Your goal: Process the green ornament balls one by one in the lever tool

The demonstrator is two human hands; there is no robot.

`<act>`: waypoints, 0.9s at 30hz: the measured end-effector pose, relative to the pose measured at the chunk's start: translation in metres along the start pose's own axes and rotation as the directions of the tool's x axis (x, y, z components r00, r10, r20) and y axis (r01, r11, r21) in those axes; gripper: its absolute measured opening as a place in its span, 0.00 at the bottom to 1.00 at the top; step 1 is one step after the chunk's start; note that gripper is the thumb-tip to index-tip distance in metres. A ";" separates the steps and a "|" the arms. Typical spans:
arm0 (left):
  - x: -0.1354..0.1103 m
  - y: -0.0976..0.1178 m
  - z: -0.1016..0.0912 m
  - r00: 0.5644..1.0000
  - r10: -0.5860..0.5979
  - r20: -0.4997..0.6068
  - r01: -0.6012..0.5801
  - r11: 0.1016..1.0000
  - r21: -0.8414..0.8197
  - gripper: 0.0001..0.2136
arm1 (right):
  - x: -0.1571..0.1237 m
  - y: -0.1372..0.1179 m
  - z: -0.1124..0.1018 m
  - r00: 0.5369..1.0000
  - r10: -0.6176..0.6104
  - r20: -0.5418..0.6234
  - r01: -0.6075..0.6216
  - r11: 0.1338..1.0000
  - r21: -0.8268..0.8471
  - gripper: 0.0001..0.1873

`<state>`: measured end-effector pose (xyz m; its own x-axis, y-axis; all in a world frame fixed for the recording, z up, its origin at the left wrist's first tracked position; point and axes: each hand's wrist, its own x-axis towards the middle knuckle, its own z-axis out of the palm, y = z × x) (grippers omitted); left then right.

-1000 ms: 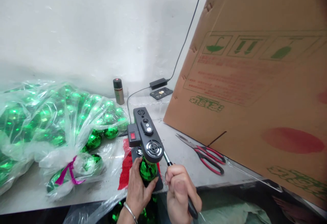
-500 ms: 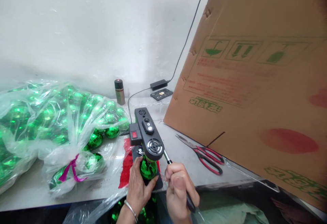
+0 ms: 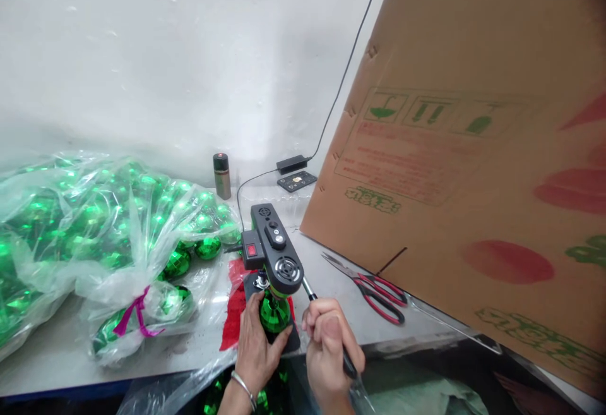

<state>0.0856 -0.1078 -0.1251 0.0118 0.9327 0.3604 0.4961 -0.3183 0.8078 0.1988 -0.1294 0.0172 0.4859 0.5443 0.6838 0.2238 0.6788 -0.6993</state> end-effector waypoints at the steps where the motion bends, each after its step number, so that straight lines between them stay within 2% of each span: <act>1: 0.000 0.000 0.001 1.000 -0.003 -0.008 0.003 1.000 -0.004 0.32 | 0.000 0.000 0.000 1.000 -0.001 0.003 0.001 1.000 -0.003 0.23; 12: 0.000 -0.001 0.004 1.000 -0.013 -0.012 0.013 1.000 -0.023 0.33 | -0.021 0.020 0.002 0.994 -0.103 -0.038 0.103 0.995 -0.014 0.27; 14: 0.002 0.000 0.004 1.000 -0.029 -0.007 0.028 0.999 -0.024 0.33 | -0.014 0.012 -0.001 0.996 -0.089 -0.016 0.088 0.996 -0.028 0.27; 17: 0.007 0.000 0.002 0.999 -0.041 0.004 0.041 0.998 -0.037 0.34 | 0.011 -0.013 0.001 1.000 0.009 0.004 -0.008 0.999 -0.053 0.24; 19: 0.004 -0.002 -0.001 0.999 -0.034 -0.011 0.033 0.998 -0.049 0.33 | 0.030 -0.031 0.007 0.997 0.073 0.007 -0.072 0.996 -0.060 0.27; 21: -0.009 -0.006 -0.005 0.999 0.023 -0.040 -0.025 0.999 -0.037 0.32 | 0.044 -0.044 0.012 0.997 0.072 -0.003 -0.072 0.995 -0.073 0.30; 23: -0.035 -0.013 -0.008 0.987 0.139 -0.078 -0.139 0.990 0.006 0.30 | 0.048 -0.048 0.014 0.999 0.050 -0.014 -0.051 0.995 -0.089 0.31; 25: -0.065 -0.019 -0.009 0.961 0.254 -0.115 -0.245 0.966 0.080 0.29 | 0.042 -0.044 0.011 1.000 0.027 -0.011 -0.028 0.994 -0.101 0.30; 27: -0.085 -0.023 -0.013 0.941 0.306 -0.143 -0.281 0.945 0.169 0.27 | 0.031 -0.033 0.005 1.000 0.011 0.002 -0.011 0.995 -0.098 0.28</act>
<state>0.0620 -0.1821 -0.1687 0.0387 0.7564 0.6529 0.6124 -0.5343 0.5827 0.2022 -0.1326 0.0624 0.4865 0.5529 0.6764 0.3001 0.6214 -0.7238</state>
